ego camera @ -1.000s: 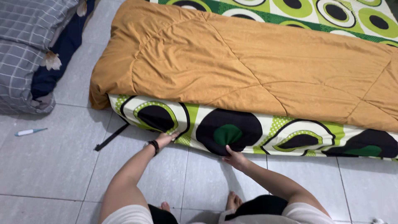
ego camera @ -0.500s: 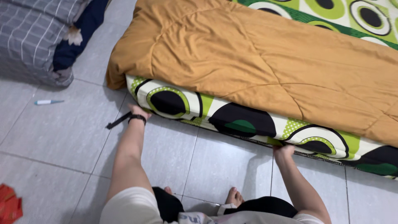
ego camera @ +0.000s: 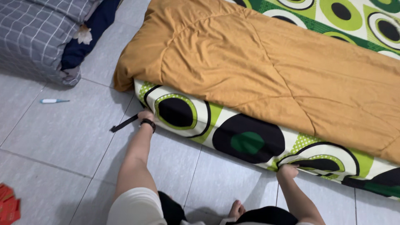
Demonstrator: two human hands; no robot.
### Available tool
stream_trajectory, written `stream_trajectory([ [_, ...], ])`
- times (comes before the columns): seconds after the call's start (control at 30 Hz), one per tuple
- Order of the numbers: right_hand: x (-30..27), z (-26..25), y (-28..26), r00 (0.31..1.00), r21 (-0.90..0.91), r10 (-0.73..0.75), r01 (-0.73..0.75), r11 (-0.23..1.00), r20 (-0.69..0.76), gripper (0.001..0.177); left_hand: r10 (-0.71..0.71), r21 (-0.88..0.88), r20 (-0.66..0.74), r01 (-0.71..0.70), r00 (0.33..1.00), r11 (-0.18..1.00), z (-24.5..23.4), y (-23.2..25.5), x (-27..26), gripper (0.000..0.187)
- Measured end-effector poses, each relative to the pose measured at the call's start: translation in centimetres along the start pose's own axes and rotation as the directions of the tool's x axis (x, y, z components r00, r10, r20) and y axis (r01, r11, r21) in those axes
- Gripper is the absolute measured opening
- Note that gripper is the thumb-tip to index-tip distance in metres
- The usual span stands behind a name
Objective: The person makes a bed by first arranging a long brown bolster pillow and then spreading a brown duvet over a patterned mattress. They smooth the duvet and tuck the edges under the mattress using elastic straps.
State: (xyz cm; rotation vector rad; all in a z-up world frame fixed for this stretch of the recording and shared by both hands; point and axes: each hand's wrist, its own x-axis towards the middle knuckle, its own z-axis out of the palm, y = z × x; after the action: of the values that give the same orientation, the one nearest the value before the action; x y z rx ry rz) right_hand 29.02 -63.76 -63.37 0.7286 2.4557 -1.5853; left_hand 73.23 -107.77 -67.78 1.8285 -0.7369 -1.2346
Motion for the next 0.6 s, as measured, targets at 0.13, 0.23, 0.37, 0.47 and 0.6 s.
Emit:
stream_trajectory([
  [0.13,0.8,1.5,-2.0,0.984,0.016,0.075,-0.079,0.997,0.164,0.058,0.042,0.035,-0.107,-0.038,0.993,0.999,1.2,0.6,-0.4,0.042],
  [0.23,1.3,1.9,-3.2,0.958,0.0,0.097,-0.1,0.995,0.269,0.056,0.068,0.021,-0.185,-0.065,0.98,0.998,2.0,1.6,-0.2,0.041],
  [0.37,1.7,1.0,-2.6,0.926,-0.115,0.08,-0.04,0.993,0.369,0.053,0.047,0.126,-0.129,-0.031,0.991,0.992,1.2,0.8,0.2,0.041],
  [0.47,2.5,-0.3,-2.2,0.901,-0.302,0.026,0.118,0.946,0.432,0.052,-0.029,0.237,-0.032,0.035,0.999,0.971,0.4,0.8,0.2,0.047],
  [0.6,3.7,-3.5,-1.7,0.808,-0.66,-0.085,0.532,0.531,0.583,0.051,0.188,0.3,-0.26,-0.106,0.947,0.948,-1.2,3.4,-2.0,0.047],
])
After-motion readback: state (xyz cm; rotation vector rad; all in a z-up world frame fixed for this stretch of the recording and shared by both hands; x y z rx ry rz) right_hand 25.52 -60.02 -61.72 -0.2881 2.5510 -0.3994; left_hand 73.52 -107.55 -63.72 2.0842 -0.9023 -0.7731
